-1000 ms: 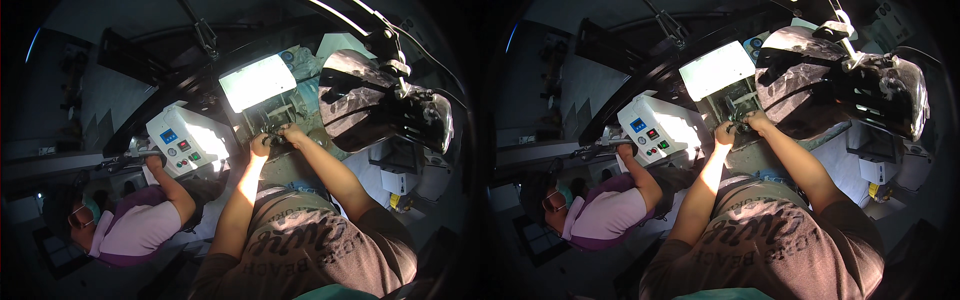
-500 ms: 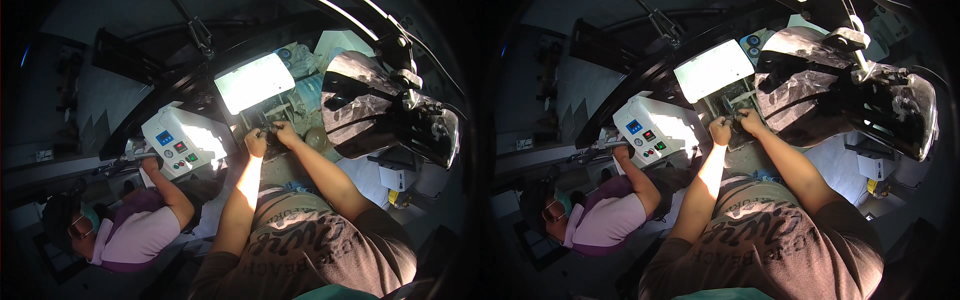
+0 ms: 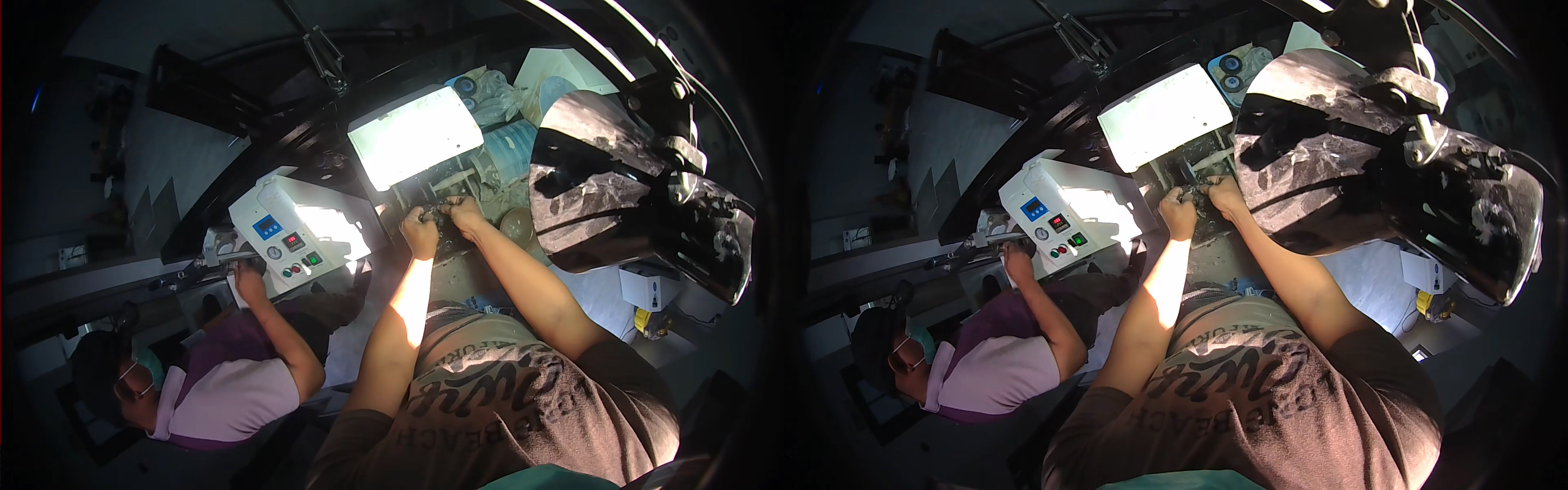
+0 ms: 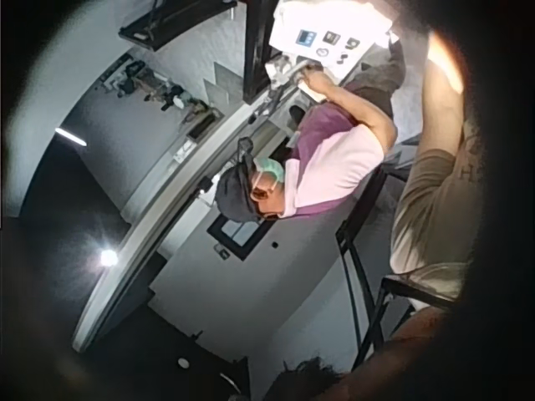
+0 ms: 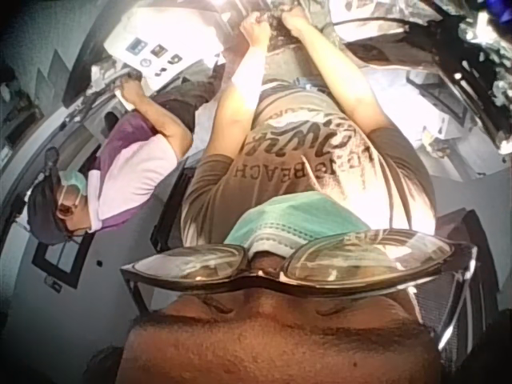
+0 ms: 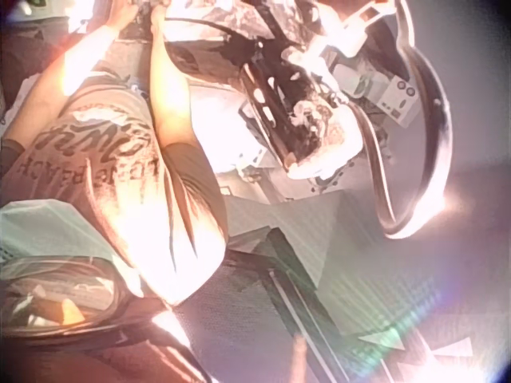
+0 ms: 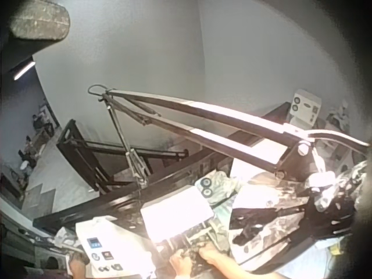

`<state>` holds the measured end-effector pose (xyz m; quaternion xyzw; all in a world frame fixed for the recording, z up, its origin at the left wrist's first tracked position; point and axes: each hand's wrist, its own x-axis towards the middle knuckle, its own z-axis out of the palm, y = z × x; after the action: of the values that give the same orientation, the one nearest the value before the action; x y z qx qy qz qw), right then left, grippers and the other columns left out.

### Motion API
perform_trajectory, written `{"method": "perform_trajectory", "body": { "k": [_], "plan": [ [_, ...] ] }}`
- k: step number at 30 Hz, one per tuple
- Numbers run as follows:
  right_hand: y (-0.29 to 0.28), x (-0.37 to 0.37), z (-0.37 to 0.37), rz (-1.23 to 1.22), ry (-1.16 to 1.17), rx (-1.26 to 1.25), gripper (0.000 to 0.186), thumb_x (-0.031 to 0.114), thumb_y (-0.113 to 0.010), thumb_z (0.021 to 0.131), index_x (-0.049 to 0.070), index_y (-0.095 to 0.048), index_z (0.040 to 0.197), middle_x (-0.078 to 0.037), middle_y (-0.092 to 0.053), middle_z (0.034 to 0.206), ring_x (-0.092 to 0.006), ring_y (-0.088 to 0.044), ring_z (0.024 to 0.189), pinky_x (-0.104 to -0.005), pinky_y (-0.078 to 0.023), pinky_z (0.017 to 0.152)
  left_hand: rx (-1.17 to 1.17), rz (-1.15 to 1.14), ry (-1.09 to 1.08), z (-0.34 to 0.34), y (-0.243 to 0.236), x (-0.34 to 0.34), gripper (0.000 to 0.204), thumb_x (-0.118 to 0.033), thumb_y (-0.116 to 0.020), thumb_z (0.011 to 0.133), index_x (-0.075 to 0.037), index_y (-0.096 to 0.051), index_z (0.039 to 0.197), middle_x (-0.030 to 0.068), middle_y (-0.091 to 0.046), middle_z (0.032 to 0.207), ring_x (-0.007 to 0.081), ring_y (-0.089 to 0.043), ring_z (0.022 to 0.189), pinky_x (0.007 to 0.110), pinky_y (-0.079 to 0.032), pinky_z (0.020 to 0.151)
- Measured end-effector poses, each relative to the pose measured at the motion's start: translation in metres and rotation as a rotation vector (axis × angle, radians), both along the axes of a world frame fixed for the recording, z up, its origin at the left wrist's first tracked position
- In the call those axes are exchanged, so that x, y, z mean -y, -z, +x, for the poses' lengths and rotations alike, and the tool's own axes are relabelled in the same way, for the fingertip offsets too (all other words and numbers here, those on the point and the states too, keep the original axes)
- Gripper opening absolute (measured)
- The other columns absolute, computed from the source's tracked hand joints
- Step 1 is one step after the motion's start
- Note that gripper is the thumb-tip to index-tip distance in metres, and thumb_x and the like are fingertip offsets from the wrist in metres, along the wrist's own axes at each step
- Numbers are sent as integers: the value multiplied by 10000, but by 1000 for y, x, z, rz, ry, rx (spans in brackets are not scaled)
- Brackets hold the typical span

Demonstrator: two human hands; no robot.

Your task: The person adjusts an overhead lamp, then holds and polishes dental prosthetics against a rotating wheel at the workstation.

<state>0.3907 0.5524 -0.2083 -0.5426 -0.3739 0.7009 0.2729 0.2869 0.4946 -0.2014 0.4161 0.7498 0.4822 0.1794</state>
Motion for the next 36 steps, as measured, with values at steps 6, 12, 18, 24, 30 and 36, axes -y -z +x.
{"method": "perform_trajectory", "body": {
  "k": [6, 12, 18, 24, 30, 36],
  "plan": [
    [12, 1, 2, -90, 75, -160, 76, -41, -573, 794, 0, -636, 806, -49, -623, 749, -116, -544, 619, -238, -419, 558, -64, 85, 0, 6, -1, -3, 23, -7, -508, 637, 2, -496, 620, 203, -514, 616, 398, -497, 572, 447, -392, 560],
    [1, 0, 3, -120, 99, -153, 52, -11, -578, 805, 4, -628, 809, -43, -616, 736, -103, -529, 579, -223, -392, 508, 22, -15, 52, 0, 2, -4, 36, -1, -519, 642, 14, -504, 613, 192, -478, 558, 324, -448, 490, 396, -374, 527],
    [-8, 0, 9, -147, 78, -93, 22, 23, -606, 786, 14, -626, 792, -34, -602, 705, -103, -502, 523, -233, -366, 457, 254, -7, 95, -2, -2, -5, 125, -1, -553, 637, 36, -456, 568, 165, -384, 499, 166, -365, 464, 356, -323, 477],
    [-7, -2, 6, -133, 99, -54, 18, 28, -622, 775, 13, -620, 783, -34, -587, 679, -115, -501, 526, -248, -372, 461, 376, -112, 64, -12, 19, -9, 115, -13, -581, 598, 45, -488, 559, 128, -374, 469, 160, -389, 470, 343, -346, 483],
    [-10, -1, 7, -184, 160, -107, 12, 16, -626, 767, 9, -618, 774, -45, -592, 695, -121, -512, 537, -250, -389, 474, 422, -240, 3, -6, 7, -18, 139, -50, -610, 588, 54, -518, 591, 136, -428, 491, 175, -424, 493, 349, -375, 511],
    [-22, 3, 2, -73, 94, -32, 26, 4, -616, 758, 7, -622, 733, -24, -581, 652, -101, -494, 529, -234, -370, 475, 438, -188, 34, -14, 15, -9, 107, -13, -592, 608, 46, -505, 590, 135, -399, 493, 167, -391, 480, 351, -351, 491]
  ]
}}
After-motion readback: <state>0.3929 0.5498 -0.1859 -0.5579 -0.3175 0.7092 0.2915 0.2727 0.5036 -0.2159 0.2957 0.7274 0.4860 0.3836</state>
